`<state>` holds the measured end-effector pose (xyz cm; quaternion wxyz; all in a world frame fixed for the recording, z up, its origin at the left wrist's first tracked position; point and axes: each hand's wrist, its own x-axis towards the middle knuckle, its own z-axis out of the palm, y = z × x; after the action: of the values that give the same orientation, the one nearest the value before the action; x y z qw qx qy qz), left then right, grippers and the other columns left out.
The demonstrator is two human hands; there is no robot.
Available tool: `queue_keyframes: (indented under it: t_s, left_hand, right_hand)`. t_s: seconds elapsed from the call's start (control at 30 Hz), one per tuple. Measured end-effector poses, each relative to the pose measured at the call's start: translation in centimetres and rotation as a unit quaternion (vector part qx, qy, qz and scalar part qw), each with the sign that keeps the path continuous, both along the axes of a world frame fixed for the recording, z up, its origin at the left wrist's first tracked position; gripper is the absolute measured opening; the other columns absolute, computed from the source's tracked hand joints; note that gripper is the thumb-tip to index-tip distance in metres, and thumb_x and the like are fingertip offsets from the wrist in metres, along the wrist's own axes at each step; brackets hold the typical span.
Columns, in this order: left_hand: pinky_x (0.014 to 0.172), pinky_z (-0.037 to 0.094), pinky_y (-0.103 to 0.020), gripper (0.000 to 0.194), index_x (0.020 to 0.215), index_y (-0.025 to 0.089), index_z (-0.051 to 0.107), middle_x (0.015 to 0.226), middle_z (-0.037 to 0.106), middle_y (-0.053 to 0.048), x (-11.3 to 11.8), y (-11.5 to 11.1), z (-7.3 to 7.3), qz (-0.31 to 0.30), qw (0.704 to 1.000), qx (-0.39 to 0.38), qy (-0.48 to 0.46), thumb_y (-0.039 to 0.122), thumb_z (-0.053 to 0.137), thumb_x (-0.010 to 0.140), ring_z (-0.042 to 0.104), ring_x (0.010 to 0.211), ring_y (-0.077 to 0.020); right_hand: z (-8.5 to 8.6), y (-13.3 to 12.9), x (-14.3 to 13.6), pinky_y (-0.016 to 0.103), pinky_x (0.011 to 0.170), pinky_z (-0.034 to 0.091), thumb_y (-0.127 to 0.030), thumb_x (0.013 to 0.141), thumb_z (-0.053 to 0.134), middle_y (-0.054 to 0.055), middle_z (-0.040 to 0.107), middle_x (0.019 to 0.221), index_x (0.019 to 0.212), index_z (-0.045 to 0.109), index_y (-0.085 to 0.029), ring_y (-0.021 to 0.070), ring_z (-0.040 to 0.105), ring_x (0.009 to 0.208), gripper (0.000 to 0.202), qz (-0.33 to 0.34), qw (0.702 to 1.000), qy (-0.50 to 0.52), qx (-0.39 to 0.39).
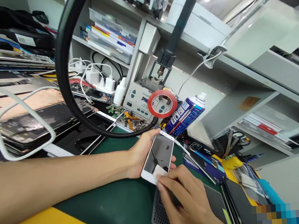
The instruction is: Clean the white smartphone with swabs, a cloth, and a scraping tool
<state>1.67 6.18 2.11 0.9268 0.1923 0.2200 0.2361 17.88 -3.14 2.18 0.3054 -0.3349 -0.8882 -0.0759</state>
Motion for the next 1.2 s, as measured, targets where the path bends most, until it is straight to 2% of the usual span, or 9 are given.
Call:
queue_keyframes:
  t_s: [0.1, 0.17, 0.37, 0.53, 0.83, 1.03, 1.2]
  left_hand:
    - [0.072, 0.051, -0.039, 0.066, 0.1, 0.011, 0.065, 0.093, 0.069, -0.017, 0.1, 0.1, -0.1, 0.0, 1.0, -0.002, -0.001, 0.07, 0.043, 0.078, 0.066, 0.077, -0.0293]
    - [0.071, 0.05, -0.039, 0.066, 0.099, 0.011, 0.065, 0.094, 0.068, -0.018, 0.1, 0.1, -0.1, 0.006, 1.0, 0.001, 0.003, 0.07, 0.043, 0.078, 0.066, 0.076, -0.029]
    - [0.066, 0.049, -0.035, 0.061, 0.094, 0.012, 0.066, 0.09, 0.069, -0.015, 0.1, -0.1, 0.3, 0.017, 1.0, 0.014, 0.017, 0.067, 0.043, 0.08, 0.063, 0.07, -0.0253]
    - [0.069, 0.049, -0.036, 0.058, 0.09, 0.013, 0.066, 0.087, 0.069, -0.014, 0.0, -0.2, 0.5, 0.015, 1.0, 0.019, 0.016, 0.065, 0.043, 0.081, 0.063, 0.07, -0.0242]
    - [0.062, 0.048, -0.033, 0.061, 0.091, 0.012, 0.066, 0.086, 0.069, -0.013, 0.0, -0.2, 0.3, -0.002, 1.0, 0.015, 0.013, 0.068, 0.046, 0.077, 0.063, 0.069, -0.0246]
    - [0.065, 0.05, -0.035, 0.059, 0.097, 0.013, 0.065, 0.09, 0.07, -0.014, 0.0, -0.2, 0.5, 0.019, 1.0, 0.01, 0.019, 0.066, 0.047, 0.079, 0.065, 0.073, -0.0257]
    - [0.063, 0.05, -0.034, 0.061, 0.092, 0.01, 0.065, 0.088, 0.071, -0.017, -0.1, -0.3, 1.0, 0.013, 1.0, 0.016, 0.022, 0.066, 0.042, 0.082, 0.066, 0.069, -0.0259]
  right_hand:
    - [0.0, 0.0, -0.3, 0.031, 0.064, 0.046, -0.002, 0.08, 0.061, 0.008, 0.058, 0.08, 0.104, 0.064, -0.013, 0.0166, 0.053, 0.072, 0.027, 0.021, 0.997, 0.059, -0.05]
    - [-0.2, 0.1, -0.4, 0.029, 0.065, 0.046, -0.002, 0.082, 0.059, 0.006, 0.058, 0.078, 0.1, 0.065, -0.016, 0.0152, 0.053, 0.071, 0.023, 0.011, 0.993, 0.087, -0.082]
    - [-0.3, 0.6, -0.2, 0.023, 0.054, 0.043, -0.017, 0.088, 0.06, 0.001, 0.055, 0.07, 0.099, 0.069, -0.02, 0.0116, 0.051, 0.059, 0.014, -0.094, 0.973, 0.127, -0.17]
    - [-0.1, 1.1, -0.3, 0.021, 0.05, 0.042, -0.021, 0.09, 0.058, 0.001, 0.059, 0.066, 0.099, 0.073, -0.02, 0.0114, 0.053, 0.056, 0.017, -0.125, 0.969, 0.149, -0.155]
    - [-0.2, 1.1, 0.2, 0.027, 0.066, 0.049, -0.011, 0.085, 0.061, 0.005, 0.068, 0.079, 0.101, 0.072, -0.018, 0.0146, 0.058, 0.07, 0.02, -0.026, 0.984, 0.104, -0.145]
    - [-0.3, 1.2, 0.3, 0.025, 0.061, 0.049, -0.017, 0.085, 0.064, 0.002, 0.066, 0.073, 0.097, 0.071, -0.02, 0.0125, 0.055, 0.06, 0.015, -0.068, 0.982, 0.113, -0.134]
    - [-0.5, 1.0, 0.2, 0.025, 0.059, 0.048, -0.016, 0.083, 0.066, 0.002, 0.063, 0.073, 0.096, 0.07, -0.02, 0.0131, 0.056, 0.061, 0.014, -0.065, 0.987, 0.113, -0.097]
